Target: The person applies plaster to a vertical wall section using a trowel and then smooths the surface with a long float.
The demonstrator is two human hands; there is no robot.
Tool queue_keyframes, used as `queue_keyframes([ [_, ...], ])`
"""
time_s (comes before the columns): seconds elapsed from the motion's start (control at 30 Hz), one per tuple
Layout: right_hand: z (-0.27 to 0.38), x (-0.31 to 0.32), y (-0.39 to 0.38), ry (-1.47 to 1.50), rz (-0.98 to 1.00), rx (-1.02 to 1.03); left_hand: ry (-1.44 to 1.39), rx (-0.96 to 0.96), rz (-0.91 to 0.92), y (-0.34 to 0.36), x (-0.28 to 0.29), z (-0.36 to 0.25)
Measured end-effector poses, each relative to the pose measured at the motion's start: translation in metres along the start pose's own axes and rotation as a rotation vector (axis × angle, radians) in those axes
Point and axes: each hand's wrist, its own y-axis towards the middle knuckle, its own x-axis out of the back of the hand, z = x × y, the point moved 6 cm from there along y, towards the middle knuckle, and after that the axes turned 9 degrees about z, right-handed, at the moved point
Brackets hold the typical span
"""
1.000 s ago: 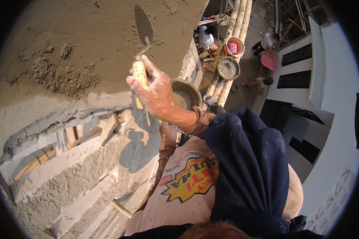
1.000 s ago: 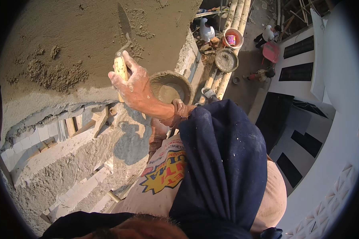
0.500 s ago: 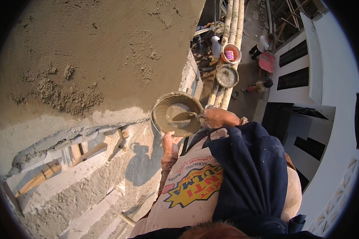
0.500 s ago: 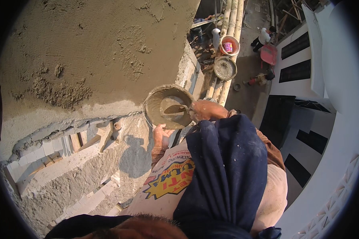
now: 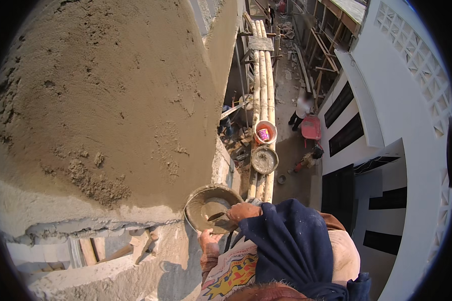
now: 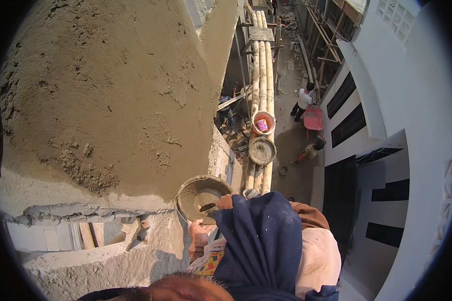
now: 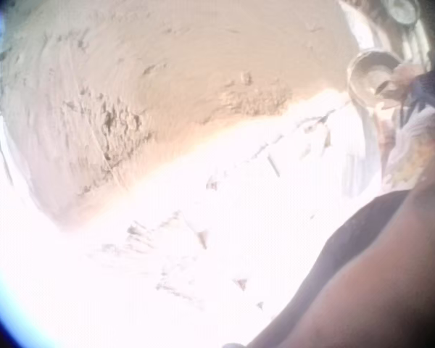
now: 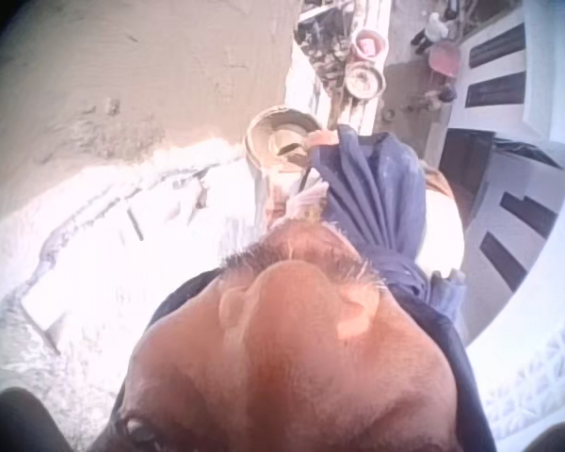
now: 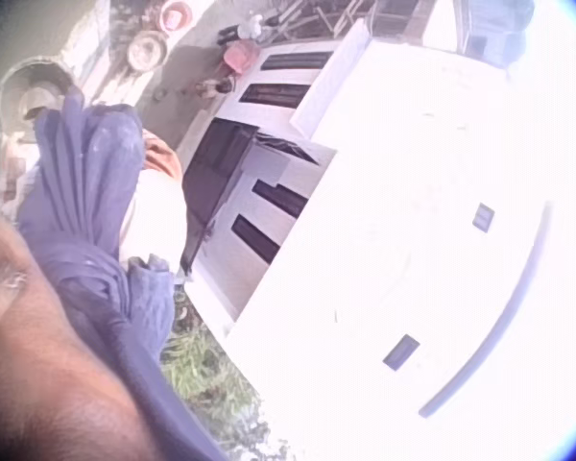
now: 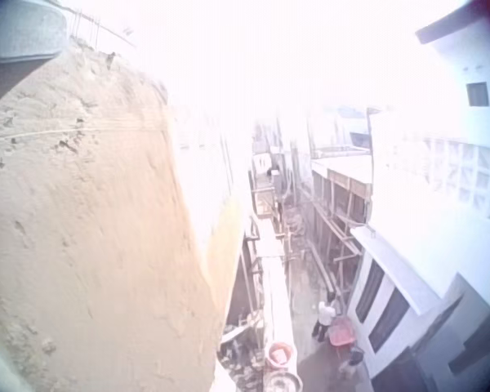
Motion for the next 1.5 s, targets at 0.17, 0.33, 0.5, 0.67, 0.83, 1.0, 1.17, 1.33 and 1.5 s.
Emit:
queue_keyframes([
  [0.17,-0.032,0.003,-0.022,0.039,-0.065,-0.078,-0.057,0.060,0.038,0.002,-0.001,0.005],
  [0.33,-0.068,0.024,-0.054,0.162,-0.289,-0.266,-0.036,0.062,0.083,0.009,-0.016,0.002],
  [0.5,-0.112,0.035,-0.065,0.266,-0.470,-0.375,0.043,0.011,0.085,0.020,-0.008,0.010],
  [0.67,-0.228,-0.011,-0.046,0.485,-0.339,-0.478,0.418,-0.089,0.041,0.089,0.034,0.050],
  [0.83,-0.314,-0.023,-0.065,0.575,-0.344,-0.699,0.166,0.130,-0.061,0.087,-0.071,0.018],
  [1.0,-0.393,-0.025,-0.080,0.531,-0.251,-0.912,0.183,0.242,-0.098,0.140,-0.081,0.044],
  [1.17,-0.475,-0.080,-0.067,0.494,-0.234,-1.086,0.201,0.337,-0.079,0.186,-0.073,0.067],
  [1.33,-0.545,-0.120,-0.031,0.397,-0.148,-1.143,0.191,0.328,-0.105,0.231,-0.070,0.086],
  [1.5,-0.598,-0.135,0.026,0.304,-0.096,-1.198,0.264,0.309,-0.076,0.283,-0.072,0.104],
])
